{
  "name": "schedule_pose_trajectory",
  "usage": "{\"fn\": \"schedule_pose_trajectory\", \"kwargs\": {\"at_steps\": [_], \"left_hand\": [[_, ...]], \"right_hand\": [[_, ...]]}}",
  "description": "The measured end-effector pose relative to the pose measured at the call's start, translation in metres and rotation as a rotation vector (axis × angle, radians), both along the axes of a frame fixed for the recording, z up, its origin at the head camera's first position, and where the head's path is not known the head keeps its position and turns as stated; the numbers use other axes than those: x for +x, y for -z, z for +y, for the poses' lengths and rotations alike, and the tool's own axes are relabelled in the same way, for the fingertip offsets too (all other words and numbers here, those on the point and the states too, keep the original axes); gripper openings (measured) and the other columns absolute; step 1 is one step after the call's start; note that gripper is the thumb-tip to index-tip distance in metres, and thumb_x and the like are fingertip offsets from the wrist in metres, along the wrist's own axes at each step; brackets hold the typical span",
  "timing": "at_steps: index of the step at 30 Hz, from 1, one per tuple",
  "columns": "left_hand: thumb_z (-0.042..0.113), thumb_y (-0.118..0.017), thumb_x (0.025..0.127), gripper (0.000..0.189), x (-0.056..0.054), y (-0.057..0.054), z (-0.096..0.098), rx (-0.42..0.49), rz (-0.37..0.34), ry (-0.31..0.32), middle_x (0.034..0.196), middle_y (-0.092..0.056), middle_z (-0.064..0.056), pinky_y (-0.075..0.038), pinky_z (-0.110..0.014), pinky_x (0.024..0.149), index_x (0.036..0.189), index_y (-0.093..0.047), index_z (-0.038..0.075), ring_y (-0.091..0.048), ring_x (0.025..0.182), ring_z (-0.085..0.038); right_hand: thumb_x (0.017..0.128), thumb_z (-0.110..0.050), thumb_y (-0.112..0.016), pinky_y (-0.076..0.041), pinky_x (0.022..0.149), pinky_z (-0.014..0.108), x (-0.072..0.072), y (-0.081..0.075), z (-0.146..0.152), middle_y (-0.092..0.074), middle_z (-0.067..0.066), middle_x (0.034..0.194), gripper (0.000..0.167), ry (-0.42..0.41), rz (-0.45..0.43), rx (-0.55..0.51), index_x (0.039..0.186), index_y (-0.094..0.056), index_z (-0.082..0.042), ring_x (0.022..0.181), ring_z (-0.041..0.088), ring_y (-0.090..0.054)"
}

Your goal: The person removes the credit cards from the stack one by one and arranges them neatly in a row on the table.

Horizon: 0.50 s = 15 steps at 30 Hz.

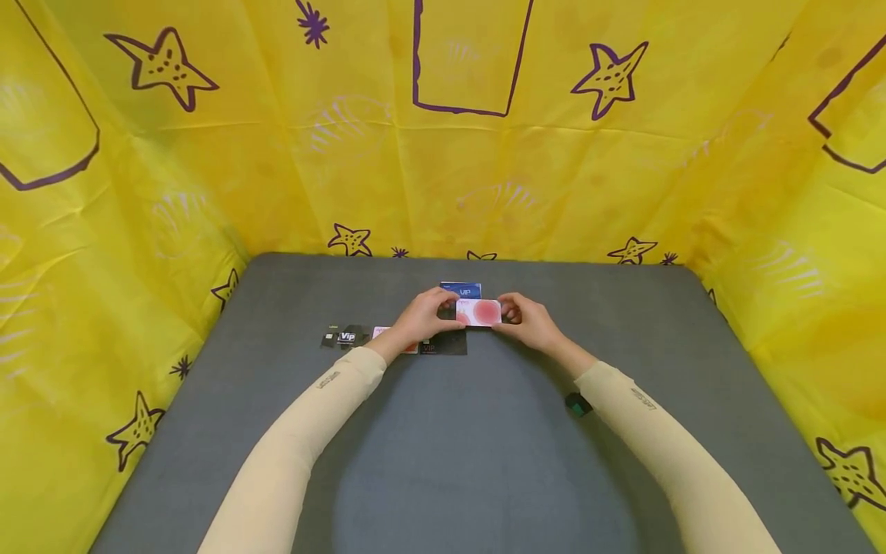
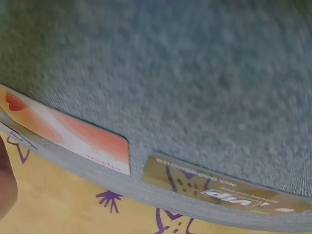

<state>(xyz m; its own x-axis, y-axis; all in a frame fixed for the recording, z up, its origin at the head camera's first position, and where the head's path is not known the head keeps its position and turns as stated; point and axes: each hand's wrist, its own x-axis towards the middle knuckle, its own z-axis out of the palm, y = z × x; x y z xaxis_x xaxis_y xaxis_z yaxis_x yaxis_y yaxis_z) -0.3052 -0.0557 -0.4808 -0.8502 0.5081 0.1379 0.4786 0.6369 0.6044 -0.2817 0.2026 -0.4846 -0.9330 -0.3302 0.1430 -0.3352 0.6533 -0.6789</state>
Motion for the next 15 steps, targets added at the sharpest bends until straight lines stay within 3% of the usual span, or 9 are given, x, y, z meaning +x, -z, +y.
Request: {"fn": "schedule_pose_trajectory", "kwargs": {"at_steps": [7, 15], "left_hand": [[0.038, -0.081, 0.079, 0.054, 0.008, 0.004, 0.006, -0.033, 0.039, 0.010, 0.106, -0.061, -0.004, -0.049, -0.033, 0.087, 0.122, -0.065, 0.010, -0.057, 0.096, -0.017], [0.043, -0.081, 0.078, 0.053, 0.020, -0.001, 0.014, -0.096, 0.041, -0.001, 0.109, -0.063, -0.003, -0.048, -0.039, 0.089, 0.120, -0.067, 0.012, -0.057, 0.101, -0.020]], "right_hand": [[0.079, -0.021, -0.083, -0.052, 0.079, 0.036, 0.011, 0.001, 0.007, -0.064, 0.009, 0.097, 0.052, 0.004, -0.021, -0.019, 0.122, -0.060, -0.002, 0.084, 0.022, -0.059], [0.080, -0.021, -0.083, -0.051, 0.075, 0.032, 0.020, 0.001, 0.015, -0.064, 0.007, 0.094, 0.050, 0.000, -0.027, -0.003, 0.120, -0.061, -0.003, 0.082, 0.020, -0.058]]}}
